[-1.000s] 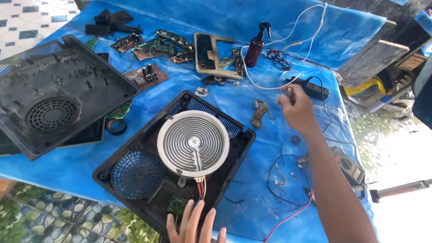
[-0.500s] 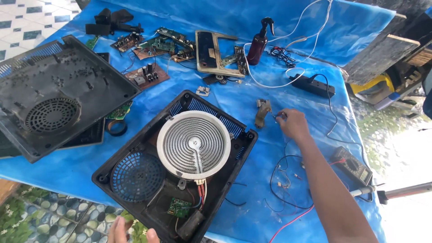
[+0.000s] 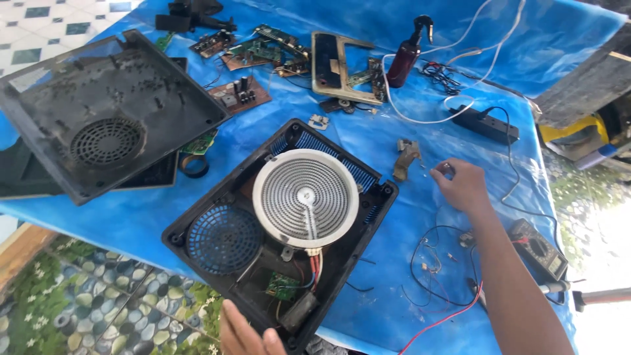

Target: Disassembling an induction cooker and using a multimeter to diagnose electrical issues.

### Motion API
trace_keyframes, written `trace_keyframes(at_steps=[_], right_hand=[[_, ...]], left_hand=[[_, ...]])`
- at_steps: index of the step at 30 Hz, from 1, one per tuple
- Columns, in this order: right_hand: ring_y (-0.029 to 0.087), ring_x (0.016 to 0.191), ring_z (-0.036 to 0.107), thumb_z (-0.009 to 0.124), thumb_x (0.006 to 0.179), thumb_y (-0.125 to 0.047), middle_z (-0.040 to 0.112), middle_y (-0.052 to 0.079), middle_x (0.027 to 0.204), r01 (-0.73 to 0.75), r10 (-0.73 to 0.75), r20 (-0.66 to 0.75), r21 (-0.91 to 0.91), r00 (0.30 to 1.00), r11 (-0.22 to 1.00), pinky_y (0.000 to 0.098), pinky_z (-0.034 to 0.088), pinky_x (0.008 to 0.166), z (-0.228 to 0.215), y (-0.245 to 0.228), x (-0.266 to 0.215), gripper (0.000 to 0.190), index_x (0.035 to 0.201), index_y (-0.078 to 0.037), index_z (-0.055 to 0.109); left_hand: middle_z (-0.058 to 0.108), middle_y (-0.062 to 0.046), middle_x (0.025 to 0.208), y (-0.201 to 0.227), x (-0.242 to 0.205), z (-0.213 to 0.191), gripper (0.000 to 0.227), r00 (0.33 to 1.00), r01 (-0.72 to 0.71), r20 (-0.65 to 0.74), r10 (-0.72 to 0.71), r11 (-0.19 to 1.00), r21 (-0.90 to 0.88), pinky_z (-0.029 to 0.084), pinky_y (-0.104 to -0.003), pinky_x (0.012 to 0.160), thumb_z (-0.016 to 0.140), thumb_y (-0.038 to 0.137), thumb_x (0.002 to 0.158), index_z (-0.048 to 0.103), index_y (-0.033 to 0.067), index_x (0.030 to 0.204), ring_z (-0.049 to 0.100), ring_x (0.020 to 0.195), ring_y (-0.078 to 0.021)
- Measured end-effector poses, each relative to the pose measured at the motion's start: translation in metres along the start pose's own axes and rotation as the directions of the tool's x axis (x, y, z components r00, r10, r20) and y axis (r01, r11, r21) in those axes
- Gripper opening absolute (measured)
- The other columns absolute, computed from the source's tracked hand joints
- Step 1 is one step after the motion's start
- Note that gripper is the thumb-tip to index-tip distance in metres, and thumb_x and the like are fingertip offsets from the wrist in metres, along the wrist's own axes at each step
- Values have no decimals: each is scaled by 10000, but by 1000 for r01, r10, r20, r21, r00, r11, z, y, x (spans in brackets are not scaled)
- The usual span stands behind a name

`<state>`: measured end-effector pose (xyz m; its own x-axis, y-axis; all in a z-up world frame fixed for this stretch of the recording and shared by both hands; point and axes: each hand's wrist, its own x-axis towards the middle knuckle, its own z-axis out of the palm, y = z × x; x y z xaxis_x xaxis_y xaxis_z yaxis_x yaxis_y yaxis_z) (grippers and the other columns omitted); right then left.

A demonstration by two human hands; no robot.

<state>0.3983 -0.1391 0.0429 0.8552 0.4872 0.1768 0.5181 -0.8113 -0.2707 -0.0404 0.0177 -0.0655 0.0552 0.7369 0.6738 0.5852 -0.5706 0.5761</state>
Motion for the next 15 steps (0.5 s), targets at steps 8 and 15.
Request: trace_keyframes(at_steps=[8, 15], right_hand=[[202, 720, 624, 708, 1006, -310, 754, 59, 925, 106, -101, -51, 104, 994, 989, 357, 473, 662, -55, -80, -48, 235, 1006, -85, 776], [111, 690, 710, 760, 898, -107, 758, 10, 892, 556, -600, -12, 389, 800, 735, 256, 587, 591, -84, -186, -109, 91, 972, -134, 715]], left_hand=[[459, -360, 1554, 60, -23, -21, 999, 986, 124, 117, -118, 991, -49, 478, -607, 1024, 133, 732, 974, 375, -54, 1542, 587, 1203, -560], [437, -397, 1533, 70, -55, -32, 1036, 968, 18, 251, -22, 1000, 17, 447, -609, 1117, 203, 804, 903, 366, 11, 1549, 542, 1316, -558]])
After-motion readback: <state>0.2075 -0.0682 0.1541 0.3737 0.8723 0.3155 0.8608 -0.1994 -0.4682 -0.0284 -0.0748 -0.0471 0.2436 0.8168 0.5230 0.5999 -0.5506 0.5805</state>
